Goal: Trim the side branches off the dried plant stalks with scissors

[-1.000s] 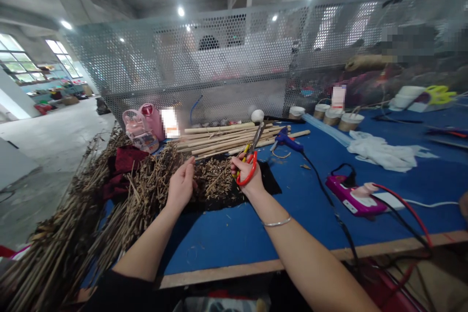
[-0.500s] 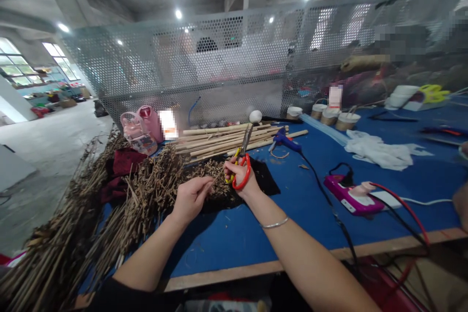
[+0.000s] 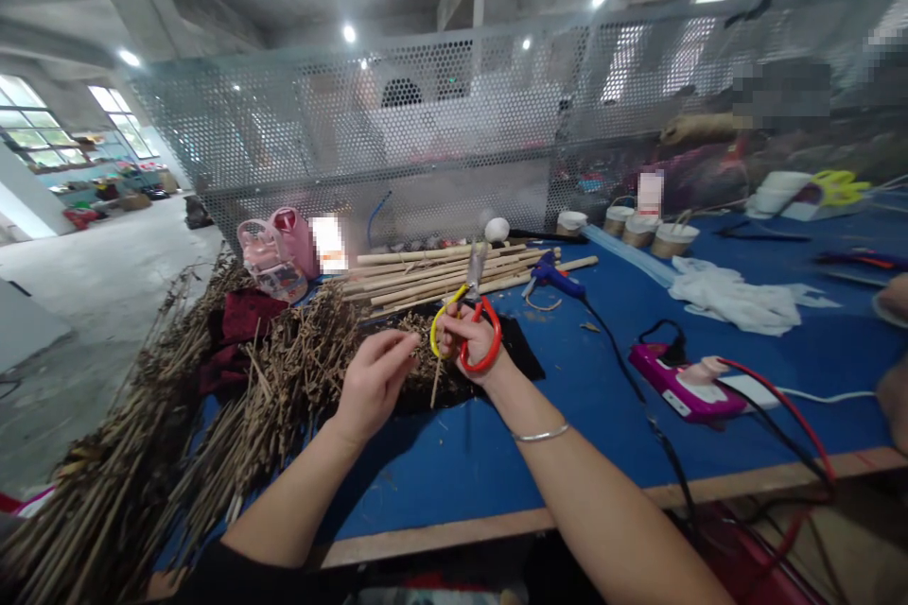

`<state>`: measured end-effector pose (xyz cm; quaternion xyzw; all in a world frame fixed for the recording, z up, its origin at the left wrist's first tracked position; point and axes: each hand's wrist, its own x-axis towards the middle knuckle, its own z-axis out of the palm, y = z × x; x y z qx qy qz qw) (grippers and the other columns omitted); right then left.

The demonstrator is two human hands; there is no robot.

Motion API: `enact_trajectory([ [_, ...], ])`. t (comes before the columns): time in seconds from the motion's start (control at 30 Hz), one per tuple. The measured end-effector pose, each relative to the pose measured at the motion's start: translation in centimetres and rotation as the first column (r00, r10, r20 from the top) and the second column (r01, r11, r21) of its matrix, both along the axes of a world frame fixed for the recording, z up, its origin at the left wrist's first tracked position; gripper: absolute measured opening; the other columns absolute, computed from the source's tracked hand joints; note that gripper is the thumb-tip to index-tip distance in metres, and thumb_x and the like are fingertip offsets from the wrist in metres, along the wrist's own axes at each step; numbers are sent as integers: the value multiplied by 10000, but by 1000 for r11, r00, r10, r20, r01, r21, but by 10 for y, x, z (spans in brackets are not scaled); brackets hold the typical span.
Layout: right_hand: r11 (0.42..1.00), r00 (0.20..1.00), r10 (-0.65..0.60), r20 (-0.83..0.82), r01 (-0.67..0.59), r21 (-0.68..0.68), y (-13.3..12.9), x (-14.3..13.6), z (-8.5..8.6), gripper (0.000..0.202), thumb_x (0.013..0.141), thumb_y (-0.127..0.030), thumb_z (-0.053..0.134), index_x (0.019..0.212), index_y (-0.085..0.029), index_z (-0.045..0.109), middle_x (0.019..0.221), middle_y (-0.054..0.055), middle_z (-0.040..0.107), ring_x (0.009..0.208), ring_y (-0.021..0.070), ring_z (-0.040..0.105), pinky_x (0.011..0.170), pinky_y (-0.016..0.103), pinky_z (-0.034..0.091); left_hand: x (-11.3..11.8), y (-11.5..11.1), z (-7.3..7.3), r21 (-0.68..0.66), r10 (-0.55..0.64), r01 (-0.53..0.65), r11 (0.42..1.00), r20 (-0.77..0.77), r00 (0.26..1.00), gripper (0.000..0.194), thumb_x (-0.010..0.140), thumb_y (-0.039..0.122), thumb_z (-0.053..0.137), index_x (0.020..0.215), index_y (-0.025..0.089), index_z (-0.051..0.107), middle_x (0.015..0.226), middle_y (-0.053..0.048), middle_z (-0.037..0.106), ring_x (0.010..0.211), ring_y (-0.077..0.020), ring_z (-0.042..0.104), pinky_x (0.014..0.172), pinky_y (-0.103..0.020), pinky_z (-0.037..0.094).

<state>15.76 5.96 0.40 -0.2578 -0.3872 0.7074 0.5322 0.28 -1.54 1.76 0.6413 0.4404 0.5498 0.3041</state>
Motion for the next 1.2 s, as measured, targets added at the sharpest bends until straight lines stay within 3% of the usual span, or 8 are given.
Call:
enact_trajectory([
  [0.23,971,978,193,81,-203,128,-22,-15,8,385,530,-406,730,699,-207,447,564,-40,514,462,83,444,443,213,353,1,-13,3,-190,-231,259,947,155,960,193,640,90,664,756,241,698,999,-87,653,1081,-228,494,962,-410,367],
  [0.4,989,989,78,126,-92,115,-7,-3,1,430,603,-604,604,691,-205,471,575,-27,514,421,71,397,363,185,296,-16,-36,7,-52,-48,56,997,142,989,212,583,57,702,672,249,687,858,-65,685,1021,-232,553,932,-408,405],
  [0.53,996,987,-51,155,39,84,7,2,-11,452,648,-642,544,671,-198,465,569,-37,483,437,67,394,347,164,298,-23,-44,46,238,193,-226,945,154,969,204,623,142,701,793,255,696,841,-20,680,863,-170,596,893,-354,428],
  [0.6,992,975,-98,201,79,102,9,2,-15,470,660,-660,517,677,-193,473,570,-37,471,438,66,389,341,162,305,-24,-35,66,156,252,-298,942,262,932,227,678,201,666,905,212,676,850,-31,667,773,-133,591,785,-293,469],
  [0.67,985,953,-125,276,85,152,7,2,-16,473,672,-660,504,685,-188,481,571,-38,452,440,64,374,336,164,294,-23,-17,73,-28,134,-132,991,357,925,234,699,274,647,899,154,667,726,-29,645,608,-89,555,620,-229,474],
  [0.77,961,879,-141,455,12,275,0,1,-12,436,666,-615,552,679,-182,498,557,-45,419,445,63,333,357,177,263,-19,12,50,-351,-23,226,909,500,866,336,635,281,703,924,121,639,645,-14,615,503,-50,514,498,-167,423],
  [0.93,866,699,-252,669,-145,478,-8,-1,-5,333,663,-494,629,658,-185,506,571,-36,455,540,101,396,511,231,330,-6,23,-10,-410,74,213,887,580,811,394,623,290,715,956,111,605,659,-24,630,501,-48,531,463,-141,393],
  [1.2,854,457,-269,848,-295,429,-18,-6,-2,370,674,-509,618,782,-183,481,710,-6,495,636,129,440,579,251,358,3,8,-12,-410,80,144,901,482,872,313,617,300,711,849,117,609,569,13,579,473,-56,514,394,-129,335],
])
